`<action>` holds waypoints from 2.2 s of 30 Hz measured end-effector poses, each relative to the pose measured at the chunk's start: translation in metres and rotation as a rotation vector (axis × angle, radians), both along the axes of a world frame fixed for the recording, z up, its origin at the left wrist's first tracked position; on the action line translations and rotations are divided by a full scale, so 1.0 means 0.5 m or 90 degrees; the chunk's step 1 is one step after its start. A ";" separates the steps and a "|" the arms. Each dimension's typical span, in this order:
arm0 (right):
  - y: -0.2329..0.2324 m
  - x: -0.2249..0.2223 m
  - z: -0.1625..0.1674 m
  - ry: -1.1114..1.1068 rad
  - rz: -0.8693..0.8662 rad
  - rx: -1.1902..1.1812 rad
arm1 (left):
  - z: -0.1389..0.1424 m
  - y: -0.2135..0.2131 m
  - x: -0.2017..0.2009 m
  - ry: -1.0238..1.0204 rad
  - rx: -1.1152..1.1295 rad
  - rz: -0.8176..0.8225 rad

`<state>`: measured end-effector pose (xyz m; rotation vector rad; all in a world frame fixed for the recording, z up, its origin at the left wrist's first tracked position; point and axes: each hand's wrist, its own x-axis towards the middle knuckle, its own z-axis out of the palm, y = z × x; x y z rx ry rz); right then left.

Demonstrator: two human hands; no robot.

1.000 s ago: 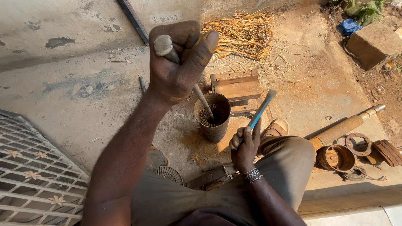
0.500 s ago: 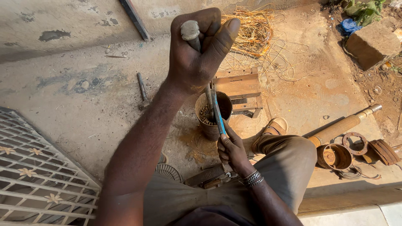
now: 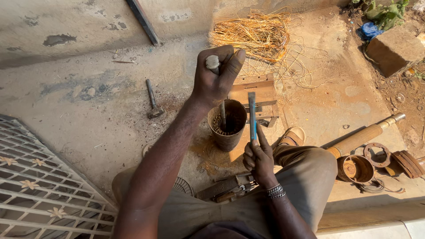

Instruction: The person sits on the ground and uses a hammer and a blue-handled tool to shape a small metal piece held in a cylindrical container. The person repeatedly strikes the metal piece with the hammer while adjusting its position with the tool.

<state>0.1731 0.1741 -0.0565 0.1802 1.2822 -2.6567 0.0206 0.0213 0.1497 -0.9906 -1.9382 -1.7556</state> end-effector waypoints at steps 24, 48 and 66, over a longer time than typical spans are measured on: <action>-0.031 -0.016 -0.023 -0.020 0.046 -0.033 | -0.163 0.002 -0.003 -0.098 -0.008 0.047; -0.022 -0.020 -0.033 -0.018 0.022 0.028 | -0.184 -0.029 -0.007 -0.078 0.040 0.029; 0.004 -0.016 -0.041 -0.117 -0.094 -0.049 | -0.300 -0.074 0.002 -0.271 0.098 -0.025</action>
